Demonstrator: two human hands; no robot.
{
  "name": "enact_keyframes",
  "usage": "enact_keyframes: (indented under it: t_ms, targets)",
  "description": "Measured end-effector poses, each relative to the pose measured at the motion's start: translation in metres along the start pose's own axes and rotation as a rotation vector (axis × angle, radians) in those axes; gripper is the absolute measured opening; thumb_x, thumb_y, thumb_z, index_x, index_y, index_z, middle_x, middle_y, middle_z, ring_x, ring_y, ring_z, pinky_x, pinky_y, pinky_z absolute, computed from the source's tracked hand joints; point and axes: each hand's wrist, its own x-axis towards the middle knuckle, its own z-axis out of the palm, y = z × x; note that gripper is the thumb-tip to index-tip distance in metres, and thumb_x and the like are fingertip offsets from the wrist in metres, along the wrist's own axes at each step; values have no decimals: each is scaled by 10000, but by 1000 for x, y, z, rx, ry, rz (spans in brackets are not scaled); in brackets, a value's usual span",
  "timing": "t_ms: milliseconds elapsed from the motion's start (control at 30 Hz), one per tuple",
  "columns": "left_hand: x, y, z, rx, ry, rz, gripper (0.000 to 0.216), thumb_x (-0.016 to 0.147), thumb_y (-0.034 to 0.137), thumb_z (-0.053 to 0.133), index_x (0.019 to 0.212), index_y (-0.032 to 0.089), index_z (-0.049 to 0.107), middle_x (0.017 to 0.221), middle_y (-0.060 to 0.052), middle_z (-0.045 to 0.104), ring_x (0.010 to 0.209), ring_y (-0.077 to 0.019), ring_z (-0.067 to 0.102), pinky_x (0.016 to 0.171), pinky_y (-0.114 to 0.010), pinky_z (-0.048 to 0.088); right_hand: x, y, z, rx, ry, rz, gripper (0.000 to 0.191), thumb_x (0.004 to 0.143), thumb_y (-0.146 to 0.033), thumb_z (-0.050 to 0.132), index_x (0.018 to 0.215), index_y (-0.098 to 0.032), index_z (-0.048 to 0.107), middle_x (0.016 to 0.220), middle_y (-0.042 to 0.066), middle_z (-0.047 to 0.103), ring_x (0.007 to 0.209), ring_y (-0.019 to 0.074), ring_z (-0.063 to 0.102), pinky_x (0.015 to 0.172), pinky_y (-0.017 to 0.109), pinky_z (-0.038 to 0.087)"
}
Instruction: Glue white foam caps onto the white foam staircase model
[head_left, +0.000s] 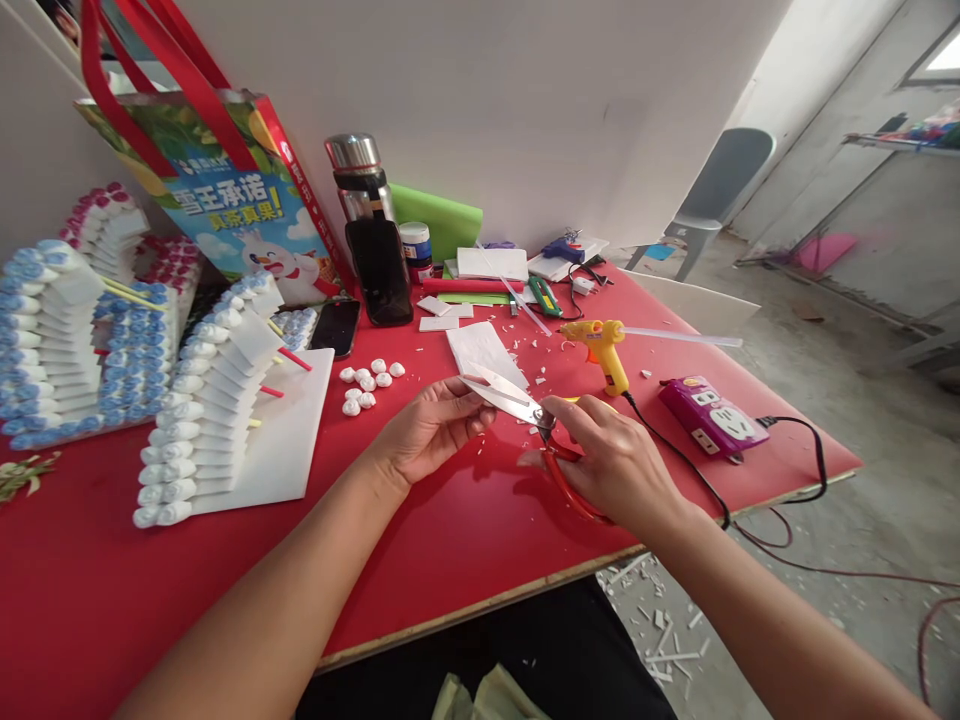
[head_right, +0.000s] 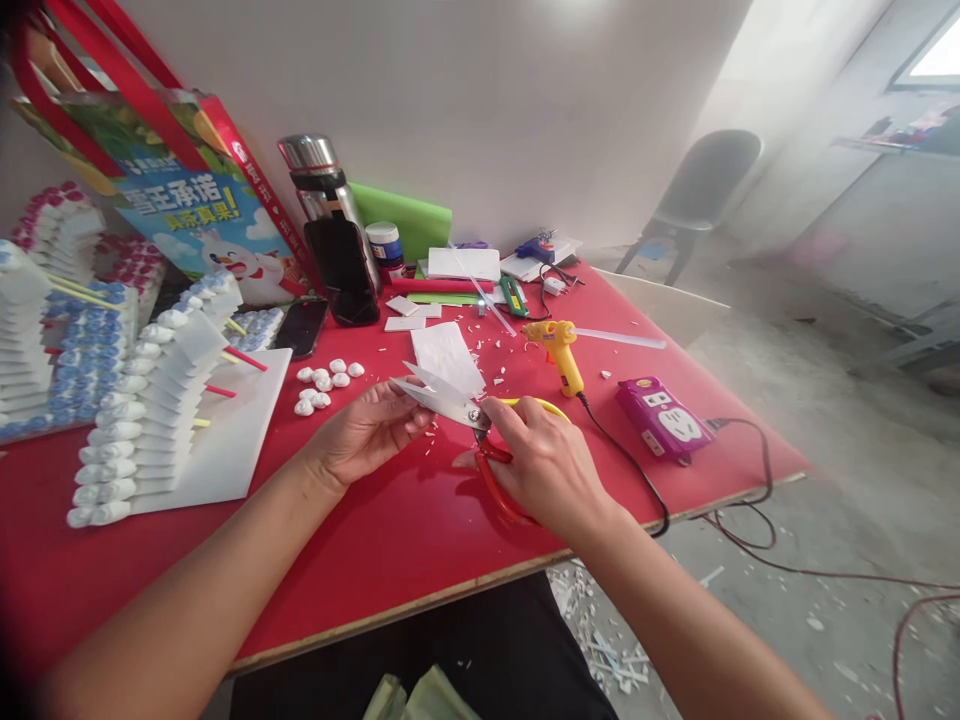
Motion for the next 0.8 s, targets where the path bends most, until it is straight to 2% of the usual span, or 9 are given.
enact_keyframes:
  t_ms: [400, 567, 700, 800]
  targets:
    - [0, -1, 2, 14, -8, -18, 143, 736, 128, 836, 828, 62, 750, 730, -69, 697, 619, -75, 639, 574, -125, 514, -3, 3, 2, 56, -71, 16, 429, 975, -472, 542, 1223, -130, 620, 814, 72, 617, 654, 186, 569, 577, 283, 406]
    - [-2, 1, 5, 5, 11, -18, 138, 739, 97, 820, 860, 78, 756, 789, -82, 723, 617, -76, 644, 567, -133, 519, -1, 3, 0, 191, -75, 147, 376, 944, -474, 597, 1180, -183, 634, 827, 58, 647, 630, 159, 559, 582, 268, 420]
    - [-2, 1, 4, -7, 42, 20, 204, 724, 65, 817, 915, 109, 762, 900, -88, 752, 702, -90, 685, 655, -150, 562, 2, 6, -6, 276, -90, 305, 392, 914, -477, 646, 1197, -208, 616, 847, 35, 667, 618, 140, 546, 585, 261, 431]
    - [-2, 1, 4, 0, 59, 63, 226, 706, 64, 831, 908, 134, 757, 933, -64, 757, 791, -124, 722, 731, -185, 589, 1, 6, -8, 267, -107, 287, 474, 907, -476, 657, 1292, -212, 573, 977, 70, 667, 736, 173, 596, 667, 289, 472]
